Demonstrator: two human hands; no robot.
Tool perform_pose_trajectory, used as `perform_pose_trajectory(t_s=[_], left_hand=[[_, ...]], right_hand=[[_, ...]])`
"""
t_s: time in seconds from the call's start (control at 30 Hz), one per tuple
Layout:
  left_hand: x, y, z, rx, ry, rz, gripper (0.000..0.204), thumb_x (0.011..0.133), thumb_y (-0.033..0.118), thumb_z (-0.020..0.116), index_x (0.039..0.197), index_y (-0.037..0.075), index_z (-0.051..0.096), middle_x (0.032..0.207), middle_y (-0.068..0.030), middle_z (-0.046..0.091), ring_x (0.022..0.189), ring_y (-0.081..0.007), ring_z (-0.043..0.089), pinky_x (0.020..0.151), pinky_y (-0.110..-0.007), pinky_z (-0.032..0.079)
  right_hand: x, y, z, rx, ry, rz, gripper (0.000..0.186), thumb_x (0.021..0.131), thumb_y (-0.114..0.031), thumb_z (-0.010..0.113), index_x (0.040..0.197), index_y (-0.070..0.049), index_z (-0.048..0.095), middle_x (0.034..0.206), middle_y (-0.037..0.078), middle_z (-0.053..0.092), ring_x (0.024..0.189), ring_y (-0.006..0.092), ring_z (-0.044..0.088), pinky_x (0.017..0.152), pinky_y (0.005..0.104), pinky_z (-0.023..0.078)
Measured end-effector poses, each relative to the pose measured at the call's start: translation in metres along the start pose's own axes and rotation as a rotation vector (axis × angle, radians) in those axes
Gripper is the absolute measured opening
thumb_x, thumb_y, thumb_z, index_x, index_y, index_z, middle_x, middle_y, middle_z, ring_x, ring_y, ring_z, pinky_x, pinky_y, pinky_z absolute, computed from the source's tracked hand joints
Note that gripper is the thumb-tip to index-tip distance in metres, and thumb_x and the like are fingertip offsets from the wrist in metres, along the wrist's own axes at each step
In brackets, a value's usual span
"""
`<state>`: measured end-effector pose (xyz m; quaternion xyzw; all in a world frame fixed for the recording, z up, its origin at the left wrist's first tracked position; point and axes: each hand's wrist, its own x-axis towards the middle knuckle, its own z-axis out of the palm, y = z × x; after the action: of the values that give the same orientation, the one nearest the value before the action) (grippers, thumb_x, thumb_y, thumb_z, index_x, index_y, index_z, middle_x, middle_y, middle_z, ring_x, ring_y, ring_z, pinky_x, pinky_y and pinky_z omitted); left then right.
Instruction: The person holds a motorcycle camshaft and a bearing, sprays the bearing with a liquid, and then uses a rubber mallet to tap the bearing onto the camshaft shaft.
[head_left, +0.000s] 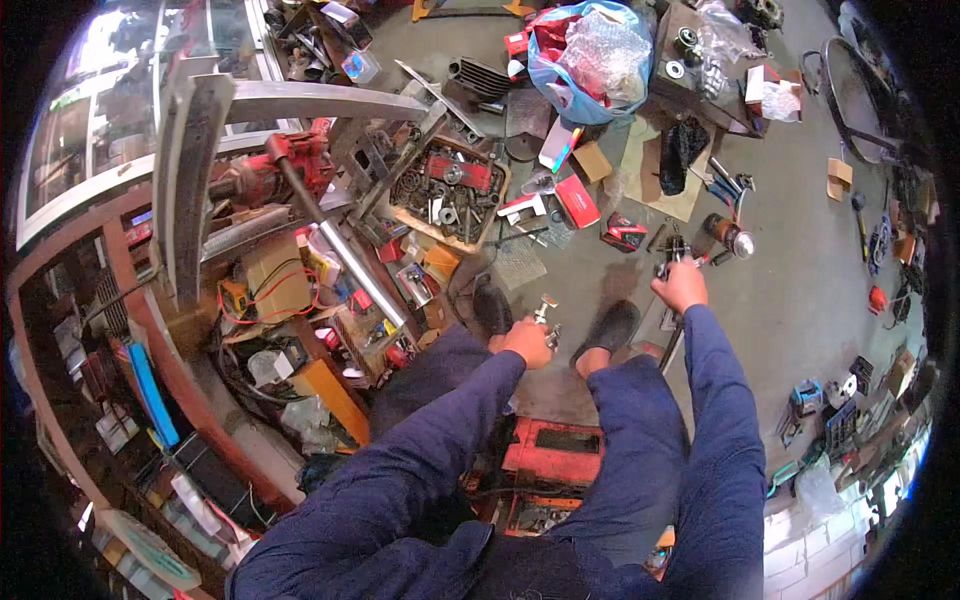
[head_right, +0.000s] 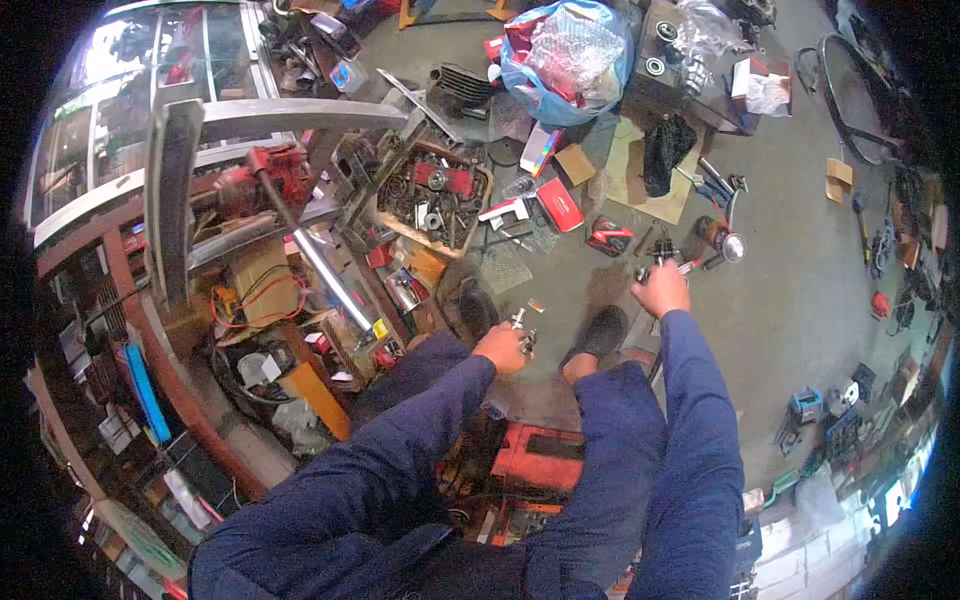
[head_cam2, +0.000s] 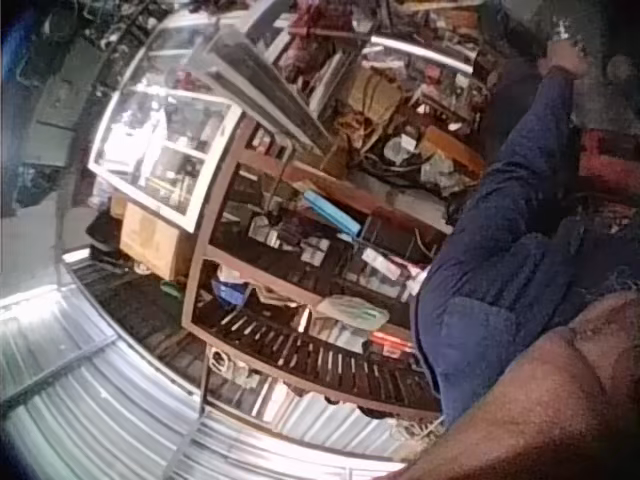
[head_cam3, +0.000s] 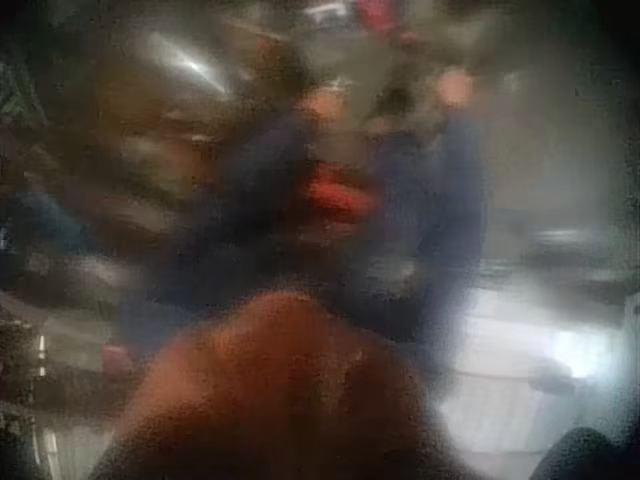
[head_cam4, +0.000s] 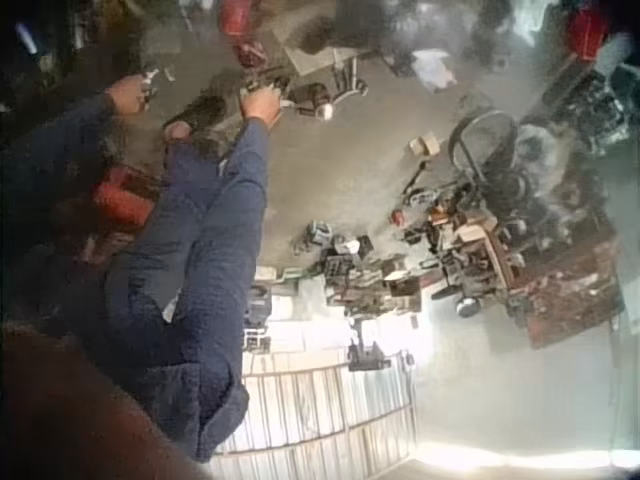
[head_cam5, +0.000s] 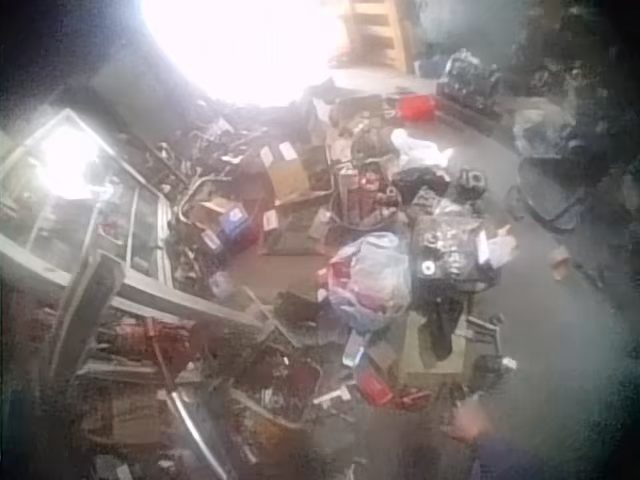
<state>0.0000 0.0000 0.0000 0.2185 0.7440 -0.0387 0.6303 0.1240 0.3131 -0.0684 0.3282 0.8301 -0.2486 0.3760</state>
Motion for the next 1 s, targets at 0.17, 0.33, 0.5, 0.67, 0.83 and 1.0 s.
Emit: perform_pose_trajectory(t_s=[0.17,0.33,0.5,0.67,0.83,1.0], left_hand=[[0.086,-0.013,0.014,0.078,0.247,0.125,0.037,0.074,0.023,0.069,0.107,0.007,0.070,0.118,-0.0211,0.059,0.112,-0.0381,0.054,0.097,-0.047,0.048],[0.171,-0.004,0.033,0.169,0.363,0.215,0.030,0.078,0.018,0.068,0.104,0.004,0.071,0.117,-0.0188,0.056,0.114,-0.0379,0.052,0.095,-0.045,0.049],[0.237,0.005,0.043,0.372,0.359,0.348,0.025,0.077,0.016,0.069,0.096,0.001,0.073,0.114,-0.0196,0.057,0.113,-0.0377,0.053,0.093,-0.044,0.050],[0.290,0.014,0.051,0.587,0.347,0.352,0.021,0.077,0.017,0.067,0.091,0.002,0.075,0.115,-0.0183,0.058,0.111,-0.0362,0.054,0.093,-0.042,0.051],[0.304,0.011,0.061,0.620,0.482,0.387,0.019,0.079,0.018,0.065,0.086,0.003,0.075,0.114,-0.0179,0.058,0.111,-0.0369,0.052,0.087,-0.041,0.053],[0.298,0.004,0.058,0.541,0.560,0.396,0.017,0.079,0.015,0.064,0.084,0.003,0.075,0.111,-0.0191,0.057,0.111,-0.0392,0.052,0.088,-0.043,0.053]], right_hand=[[0.085,0.002,0.005,0.025,0.062,-0.149,0.043,0.079,-0.039,0.071,0.093,0.002,0.072,0.108,0.029,0.063,0.095,0.0438,0.065,0.088,0.0487,0.053],[0.150,0.007,-0.007,0.060,0.210,-0.339,0.045,0.084,-0.041,0.071,0.096,0.003,0.070,0.112,0.030,0.059,0.096,0.0448,0.064,0.087,0.0492,0.052],[0.211,0.028,-0.001,0.222,0.439,-0.422,0.045,0.084,-0.040,0.072,0.100,0.003,0.070,0.111,0.030,0.063,0.093,0.0436,0.065,0.084,0.0461,0.053],[0.254,0.056,0.004,0.441,0.541,-0.185,0.046,0.083,-0.038,0.072,0.102,0.004,0.069,0.096,0.028,0.069,0.091,0.0441,0.067,0.081,0.0467,0.053],[0.254,0.086,0.052,0.305,0.689,-0.087,0.044,0.082,-0.037,0.073,0.100,0.002,0.070,0.095,0.029,0.069,0.094,0.0450,0.066,0.084,0.0492,0.052],[0.229,0.060,0.065,0.236,0.681,-0.235,0.038,0.078,-0.030,0.077,0.100,0.000,0.071,0.111,0.026,0.064,0.102,0.0432,0.063,0.089,0.0494,0.051]])
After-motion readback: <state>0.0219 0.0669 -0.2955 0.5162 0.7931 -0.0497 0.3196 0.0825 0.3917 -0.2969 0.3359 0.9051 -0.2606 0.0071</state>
